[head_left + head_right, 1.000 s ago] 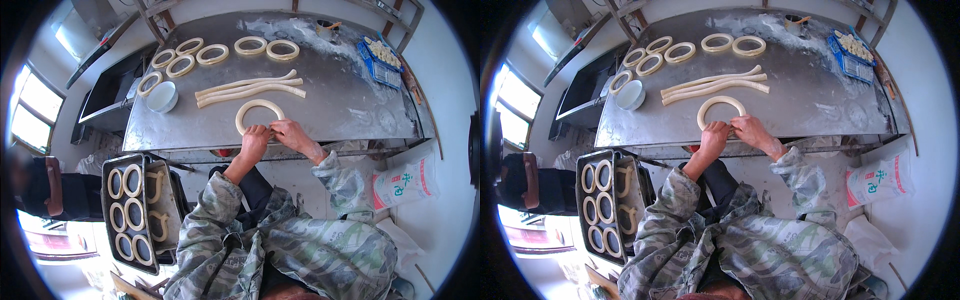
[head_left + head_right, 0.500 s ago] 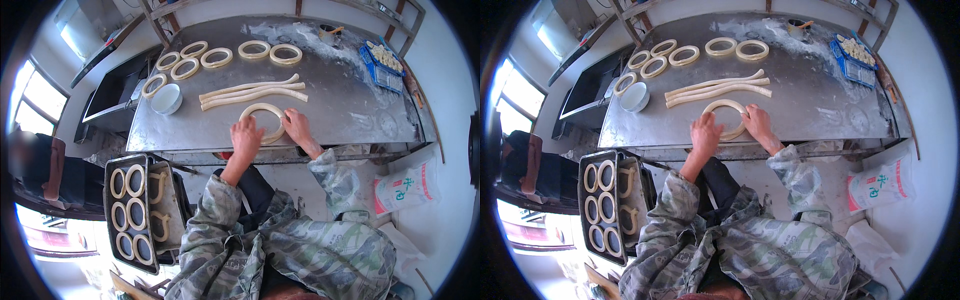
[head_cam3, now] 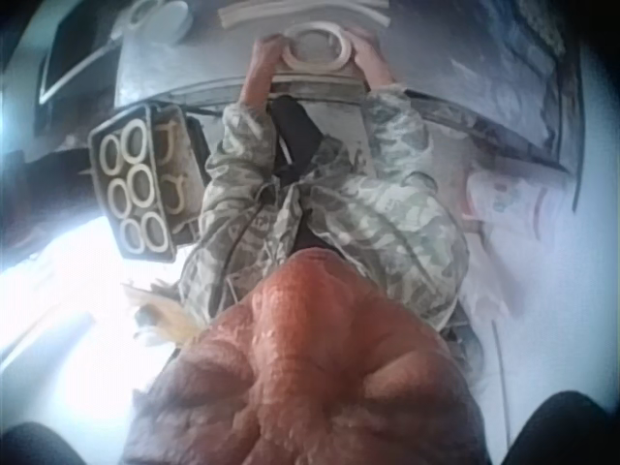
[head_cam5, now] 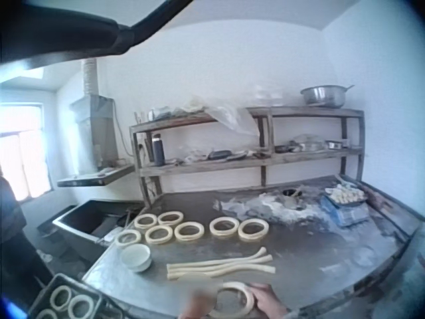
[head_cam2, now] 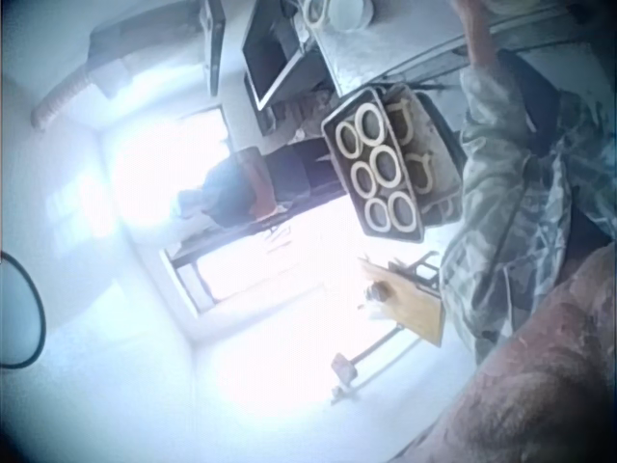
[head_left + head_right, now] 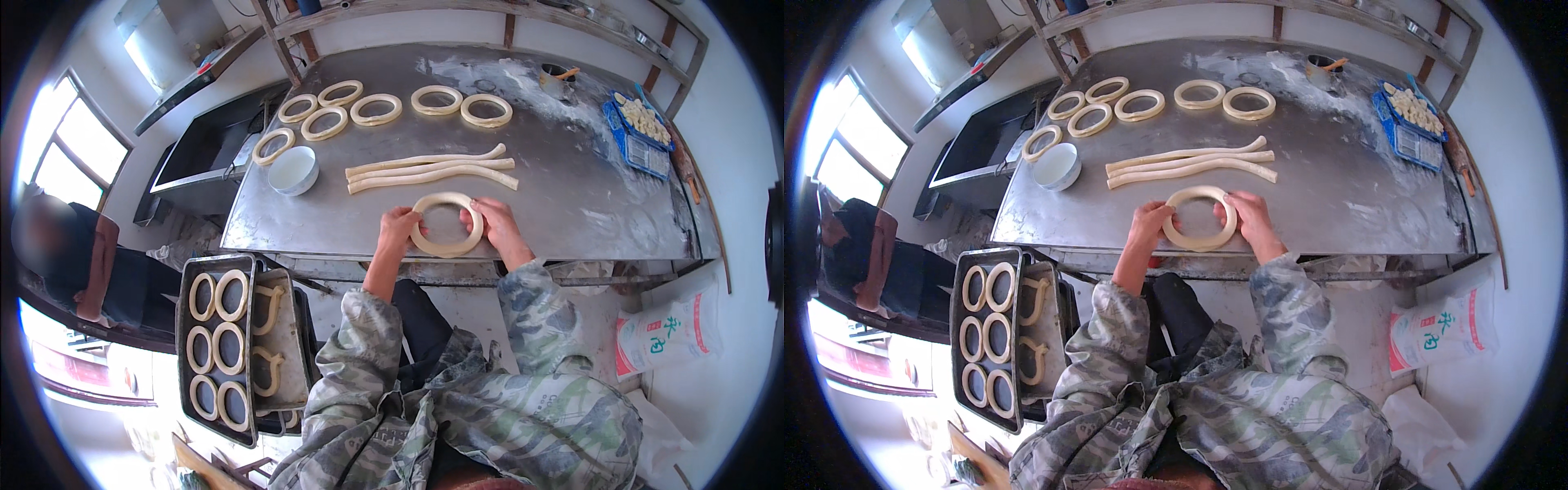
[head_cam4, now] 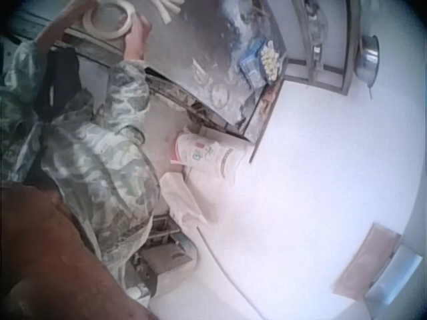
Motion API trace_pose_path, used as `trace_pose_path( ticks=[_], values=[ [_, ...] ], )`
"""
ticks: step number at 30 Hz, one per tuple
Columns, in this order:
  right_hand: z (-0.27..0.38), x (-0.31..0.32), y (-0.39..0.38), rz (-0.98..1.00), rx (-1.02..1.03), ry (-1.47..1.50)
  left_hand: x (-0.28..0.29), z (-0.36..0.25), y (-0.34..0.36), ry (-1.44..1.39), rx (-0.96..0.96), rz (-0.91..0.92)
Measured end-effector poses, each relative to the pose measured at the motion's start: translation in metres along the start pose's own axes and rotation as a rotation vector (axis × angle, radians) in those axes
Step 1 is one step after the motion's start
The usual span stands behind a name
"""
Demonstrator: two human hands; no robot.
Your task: The person shapes long pieces of dough into rings by hand on a metal table and places them onto a tray.
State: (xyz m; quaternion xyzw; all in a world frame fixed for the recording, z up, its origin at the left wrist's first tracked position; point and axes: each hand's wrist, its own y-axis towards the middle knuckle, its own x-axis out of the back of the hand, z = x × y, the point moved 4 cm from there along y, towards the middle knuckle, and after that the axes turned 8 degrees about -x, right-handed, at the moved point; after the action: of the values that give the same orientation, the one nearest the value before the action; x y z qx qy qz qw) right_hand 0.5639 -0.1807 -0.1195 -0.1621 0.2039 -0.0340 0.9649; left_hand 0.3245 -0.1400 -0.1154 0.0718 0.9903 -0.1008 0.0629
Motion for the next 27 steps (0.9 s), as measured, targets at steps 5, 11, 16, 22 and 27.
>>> trace_pose_path(
  ticks=[5,11,16,22,27],
  values=[
    [0.006,-0.019,-0.001,0.035,-0.23,0.148,0.007,-0.001,-0.002,-0.26,0.053,0.088],
    [0.081,-0.062,0.069,0.079,-0.114,0.125,0.013,-0.099,0.063,-0.154,-0.149,0.114],
    [0.15,-0.073,0.167,0.041,0.032,0.093,0.018,-0.166,0.159,-0.016,-0.303,-0.015],
    [0.104,-0.035,0.178,-0.279,0.221,-0.785,0.06,-0.107,0.171,1.014,-0.637,-0.061],
    [0.073,-0.02,0.13,-0.366,0.654,-1.267,0.057,-0.066,0.105,1.282,-0.842,0.09]
  ],
)
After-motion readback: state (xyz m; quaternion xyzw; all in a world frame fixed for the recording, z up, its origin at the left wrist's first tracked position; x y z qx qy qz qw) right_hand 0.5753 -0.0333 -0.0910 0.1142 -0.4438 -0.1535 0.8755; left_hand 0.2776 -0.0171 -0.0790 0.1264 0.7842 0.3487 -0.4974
